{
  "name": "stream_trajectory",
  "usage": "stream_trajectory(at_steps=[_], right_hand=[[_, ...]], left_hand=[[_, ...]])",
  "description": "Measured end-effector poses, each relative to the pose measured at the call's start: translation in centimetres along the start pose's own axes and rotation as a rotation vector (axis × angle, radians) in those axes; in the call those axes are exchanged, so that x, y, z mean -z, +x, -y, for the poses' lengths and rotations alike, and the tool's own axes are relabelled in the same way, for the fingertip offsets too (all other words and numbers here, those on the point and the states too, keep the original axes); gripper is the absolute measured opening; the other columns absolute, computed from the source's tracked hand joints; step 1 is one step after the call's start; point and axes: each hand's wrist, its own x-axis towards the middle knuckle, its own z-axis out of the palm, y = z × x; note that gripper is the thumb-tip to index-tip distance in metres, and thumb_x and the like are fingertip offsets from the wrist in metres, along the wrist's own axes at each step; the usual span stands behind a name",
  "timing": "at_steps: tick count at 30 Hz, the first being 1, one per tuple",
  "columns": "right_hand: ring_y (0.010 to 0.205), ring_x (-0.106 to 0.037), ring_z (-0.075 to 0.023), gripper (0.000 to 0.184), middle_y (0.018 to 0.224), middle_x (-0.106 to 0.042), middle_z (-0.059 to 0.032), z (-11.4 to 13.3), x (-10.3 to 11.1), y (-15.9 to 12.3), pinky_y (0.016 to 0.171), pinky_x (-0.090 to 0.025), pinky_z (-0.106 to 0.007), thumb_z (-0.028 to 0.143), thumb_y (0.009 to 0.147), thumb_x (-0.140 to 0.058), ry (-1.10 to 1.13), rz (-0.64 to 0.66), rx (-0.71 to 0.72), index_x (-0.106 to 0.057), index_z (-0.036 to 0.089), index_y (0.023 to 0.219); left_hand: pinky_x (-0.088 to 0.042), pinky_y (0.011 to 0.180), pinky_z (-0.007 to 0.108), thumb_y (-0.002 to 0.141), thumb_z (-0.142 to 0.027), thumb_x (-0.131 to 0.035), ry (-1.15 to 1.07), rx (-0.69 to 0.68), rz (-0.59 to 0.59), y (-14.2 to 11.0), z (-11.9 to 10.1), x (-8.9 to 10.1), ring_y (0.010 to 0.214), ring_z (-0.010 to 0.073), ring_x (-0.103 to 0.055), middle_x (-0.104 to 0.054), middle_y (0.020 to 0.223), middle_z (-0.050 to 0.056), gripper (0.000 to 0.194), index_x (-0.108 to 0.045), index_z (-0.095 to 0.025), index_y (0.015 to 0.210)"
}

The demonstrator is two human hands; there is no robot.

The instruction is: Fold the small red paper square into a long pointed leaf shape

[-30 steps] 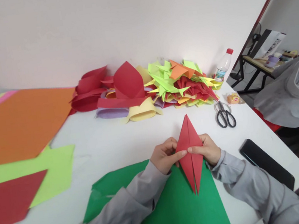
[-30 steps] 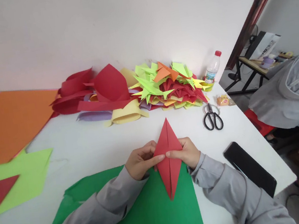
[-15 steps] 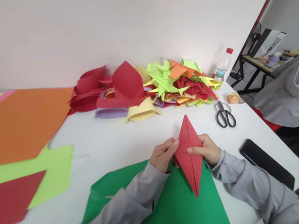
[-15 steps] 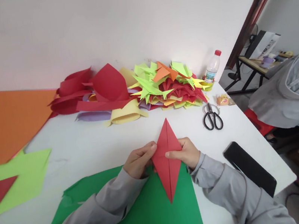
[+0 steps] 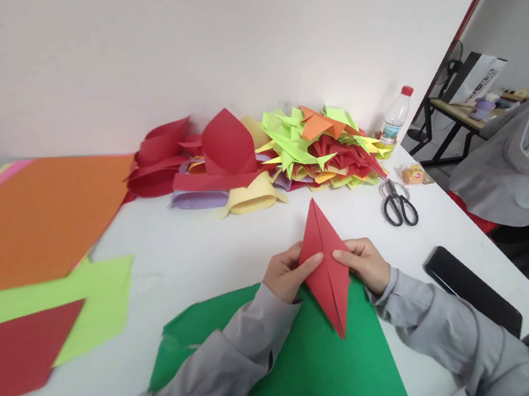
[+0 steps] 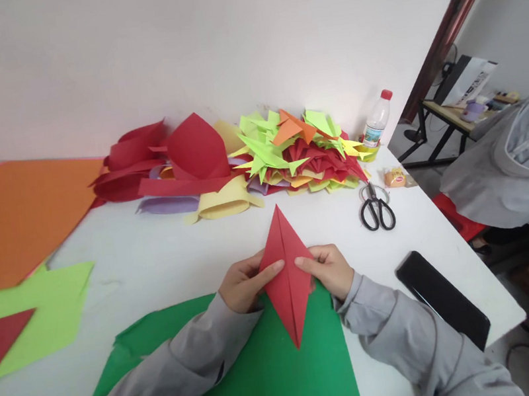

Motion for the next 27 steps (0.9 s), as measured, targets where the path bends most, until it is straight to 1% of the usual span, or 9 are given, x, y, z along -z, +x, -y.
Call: stream_trajectory(at_steps=[4,7,10,14,16,20,22,25,27], right_hand=[[0.034,-0.046,-0.0070,0.040,0.045,-0.059,0.0019,0.5,-0.2,-0.1,0.035,-0.033,-0.018,0.052,0.071,-0.069,-0.105,0.002,0.010,-0.063,0.014,0.058],[0.035,-0.048,-0.0072,0.041,0.046,-0.059,0.0016,0.7,-0.2,-0.1,0.035,-0.035,-0.018,0.053,0.070,-0.069,-0.123,-0.003,0.001,-0.064,0.013,0.060],[0.035,-0.048,-0.0073,0.040,0.046,-0.060,0.0013,0.6,-0.1,-0.2,0.036,-0.036,-0.018,0.052,0.070,-0.069,-0.127,-0.007,0.000,-0.065,0.014,0.060],[0.035,-0.048,-0.0080,0.041,0.044,-0.058,0.0013,0.3,-0.1,-0.2,0.037,-0.037,-0.019,0.052,0.070,-0.069,-0.112,0.010,-0.004,-0.063,0.014,0.055],[0.037,-0.049,-0.0087,0.044,0.044,-0.058,0.0008,0.2,-0.1,-0.2,0.039,-0.038,-0.020,0.053,0.074,-0.066,-0.099,0.028,-0.001,-0.062,0.015,0.053],[0.040,-0.047,-0.0088,0.048,0.045,-0.056,0.0018,0.2,-0.2,-0.2,0.042,-0.036,-0.021,0.057,0.076,-0.061,-0.119,-0.004,0.025,-0.060,0.015,0.053],[0.043,-0.046,-0.0088,0.045,0.047,-0.055,0.0024,0.3,-0.2,-0.2,0.043,-0.035,-0.021,0.057,0.073,-0.064,-0.148,-0.020,0.030,-0.060,0.015,0.055],[0.046,-0.043,-0.0082,0.045,0.050,-0.053,0.0027,0.4,-0.3,-0.2,0.045,-0.033,-0.021,0.057,0.070,-0.067,-0.184,0.002,0.028,-0.060,0.015,0.056],[0.046,-0.039,-0.0071,0.047,0.049,-0.049,0.0037,0.5,-0.3,-0.3,0.045,-0.030,-0.021,0.058,0.068,-0.068,-0.210,0.013,0.024,-0.058,0.014,0.054]], left_hand=[[-0.054,0.079,0.037,0.059,-0.041,-0.080,0.096,-0.033,-0.030,-0.1,0.0,-0.1,0.088,0.0256,-0.063,-0.070,0.094,0.009,0.040,-0.073,-0.012,0.086],[-0.054,0.078,0.037,0.056,-0.039,-0.081,0.147,-0.042,-0.042,-0.1,-0.2,-0.1,0.085,0.0251,-0.064,-0.071,0.092,0.009,0.043,-0.072,-0.011,0.087],[-0.056,0.075,0.036,0.055,-0.035,-0.082,0.116,-0.026,-0.057,-0.3,-0.6,-0.3,0.079,0.0238,-0.066,-0.072,0.088,0.007,0.043,-0.071,-0.012,0.089],[-0.058,0.069,0.039,0.060,-0.036,-0.080,0.016,0.047,0.036,-0.7,-1.3,-0.6,0.069,0.0244,-0.068,-0.074,0.075,0.006,0.036,-0.071,-0.012,0.086],[-0.058,0.068,0.041,0.060,-0.035,-0.080,-0.033,0.080,0.069,-0.7,-1.5,-0.6,0.068,0.0253,-0.069,-0.073,0.071,0.007,0.033,-0.071,-0.011,0.083],[-0.057,0.071,0.042,0.055,-0.031,-0.082,-0.023,0.123,0.108,-0.5,-1.3,-0.3,0.070,0.0256,-0.068,-0.074,0.078,0.007,0.036,-0.073,-0.012,0.084],[-0.055,0.072,0.039,0.056,-0.033,-0.081,0.041,0.085,0.123,-0.5,-1.0,-0.2,0.076,0.0257,-0.067,-0.074,0.081,0.007,0.037,-0.073,-0.013,0.086],[-0.053,0.073,0.035,0.065,-0.041,-0.075,0.120,-0.001,0.099,-0.4,-0.8,-0.1,0.081,0.0249,-0.064,-0.072,0.083,0.007,0.034,-0.074,-0.013,0.084],[-0.051,0.073,0.033,0.069,-0.044,-0.071,0.152,-0.020,0.105,-0.3,-0.8,-0.1,0.082,0.0237,-0.063,-0.070,0.084,0.008,0.033,-0.074,-0.013,0.080]])
